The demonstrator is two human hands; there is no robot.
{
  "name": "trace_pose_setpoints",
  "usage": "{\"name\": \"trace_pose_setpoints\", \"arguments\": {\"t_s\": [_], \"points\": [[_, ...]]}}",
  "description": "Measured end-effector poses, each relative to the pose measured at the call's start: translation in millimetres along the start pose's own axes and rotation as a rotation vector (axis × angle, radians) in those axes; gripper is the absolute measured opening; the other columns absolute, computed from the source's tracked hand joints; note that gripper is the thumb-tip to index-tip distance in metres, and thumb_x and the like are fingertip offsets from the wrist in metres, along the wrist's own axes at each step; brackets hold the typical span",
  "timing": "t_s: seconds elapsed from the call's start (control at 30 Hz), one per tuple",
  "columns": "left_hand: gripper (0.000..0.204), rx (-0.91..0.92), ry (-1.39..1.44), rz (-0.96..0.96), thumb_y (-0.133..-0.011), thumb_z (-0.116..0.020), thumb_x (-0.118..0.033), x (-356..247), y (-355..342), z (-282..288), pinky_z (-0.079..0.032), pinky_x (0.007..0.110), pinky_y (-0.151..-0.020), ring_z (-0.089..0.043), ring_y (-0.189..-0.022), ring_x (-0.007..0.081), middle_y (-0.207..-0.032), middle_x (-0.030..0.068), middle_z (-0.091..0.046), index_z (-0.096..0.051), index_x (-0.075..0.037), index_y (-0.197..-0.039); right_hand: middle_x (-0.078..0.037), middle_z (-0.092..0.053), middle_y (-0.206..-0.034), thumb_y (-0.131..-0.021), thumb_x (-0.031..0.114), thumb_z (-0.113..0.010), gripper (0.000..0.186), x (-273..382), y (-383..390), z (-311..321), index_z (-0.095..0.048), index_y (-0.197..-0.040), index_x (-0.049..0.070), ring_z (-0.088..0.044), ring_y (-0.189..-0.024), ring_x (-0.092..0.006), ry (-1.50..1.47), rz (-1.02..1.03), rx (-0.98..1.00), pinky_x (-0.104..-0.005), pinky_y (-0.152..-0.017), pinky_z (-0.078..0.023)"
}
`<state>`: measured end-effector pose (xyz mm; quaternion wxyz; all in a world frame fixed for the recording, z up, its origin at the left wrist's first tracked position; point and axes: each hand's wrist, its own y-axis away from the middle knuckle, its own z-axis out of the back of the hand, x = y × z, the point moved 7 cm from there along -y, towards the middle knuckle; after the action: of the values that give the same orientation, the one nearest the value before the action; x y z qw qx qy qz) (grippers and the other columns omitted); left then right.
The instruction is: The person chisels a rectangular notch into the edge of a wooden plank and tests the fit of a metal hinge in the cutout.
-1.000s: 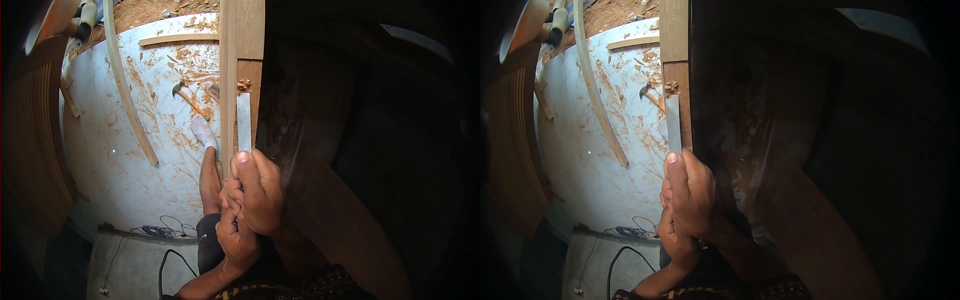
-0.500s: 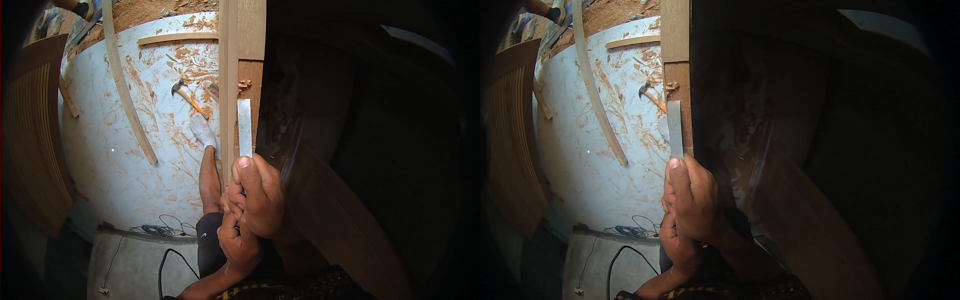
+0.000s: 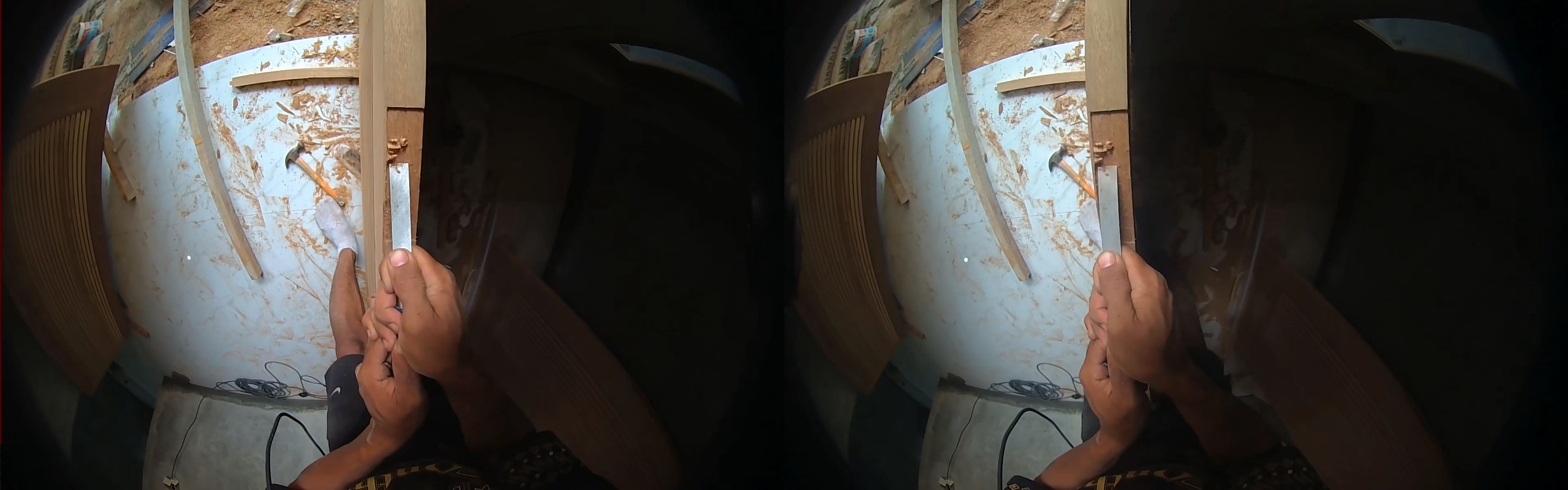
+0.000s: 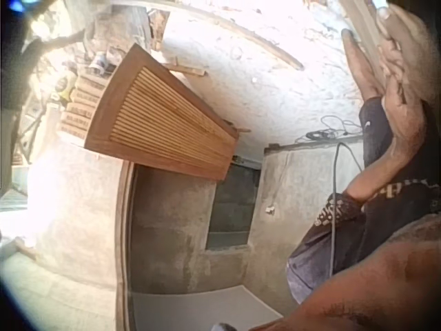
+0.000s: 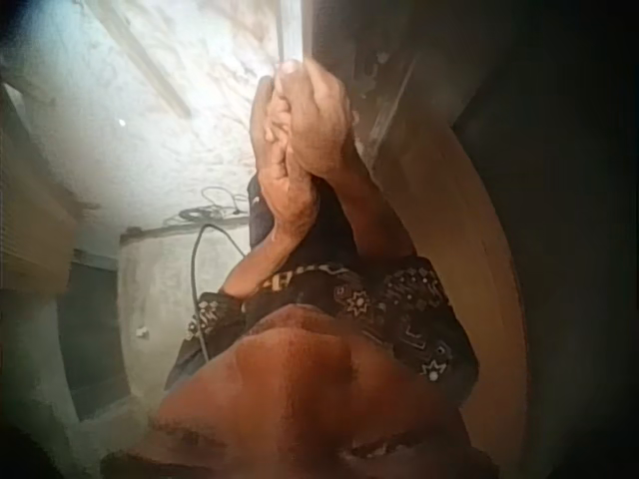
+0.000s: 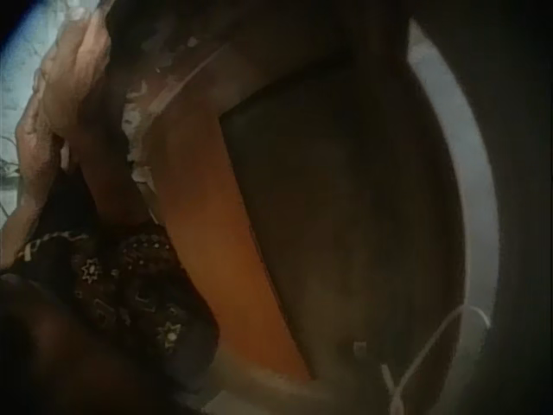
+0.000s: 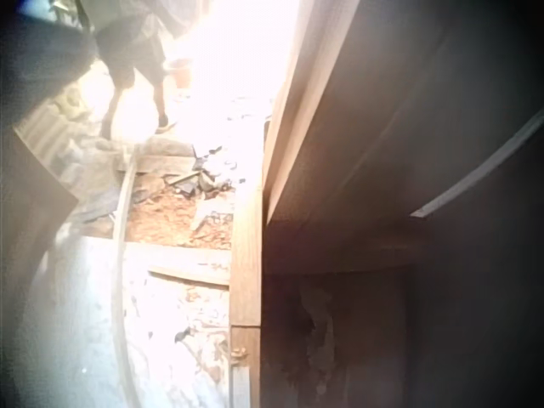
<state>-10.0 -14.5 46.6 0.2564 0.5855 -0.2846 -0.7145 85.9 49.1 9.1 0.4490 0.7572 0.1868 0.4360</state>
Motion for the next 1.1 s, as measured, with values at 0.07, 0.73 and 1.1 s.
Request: {"name": "trace_pose_setpoints", "arguments": {"t_s": [0.07,0.73,1.1], "points": [[0.038,-0.016,0.028,0.032,-0.111,-0.05,-0.03,-2,-5,-2,-0.048,0.026,-0.072,-0.059,-0.082,0.0104,-0.091,0.0051,-0.066,-0.063,0.006,-0.111,-0.001,-0.039,-0.056,-0.113,0.03,-0.044,0.041,-1,-1,1,-0.041,-0.079,0.007,-0.037,-0.043,-0.0091,0.004,-0.001,0.007,-0.0297,-0.045,-0.043],[0.04,-0.041,0.056,0.01,-0.111,-0.052,-0.035,-2,-11,-6,-0.039,0.022,-0.057,-0.053,-0.066,0.0048,-0.077,0.0006,-0.063,-0.061,0.003,-0.107,-0.001,-0.04,-0.057,-0.115,0.031,-0.041,0.043,15,-13,-3,-0.042,-0.079,0.006,-0.04,-0.045,-0.0088,0.046,0.025,0.049,-0.0294,-0.047,-0.044],[0.034,-0.03,0.09,-0.008,-0.112,-0.049,-0.029,-8,-17,-9,-0.038,0.022,-0.056,-0.052,-0.065,0.0035,-0.08,-0.0002,-0.063,-0.061,0.002,-0.106,-0.001,-0.04,-0.056,-0.114,0.03,-0.041,0.043,26,-18,-5,-0.042,-0.079,0.006,-0.039,-0.044,-0.0088,0.059,0.037,0.044,-0.029,-0.046,-0.044]]}}
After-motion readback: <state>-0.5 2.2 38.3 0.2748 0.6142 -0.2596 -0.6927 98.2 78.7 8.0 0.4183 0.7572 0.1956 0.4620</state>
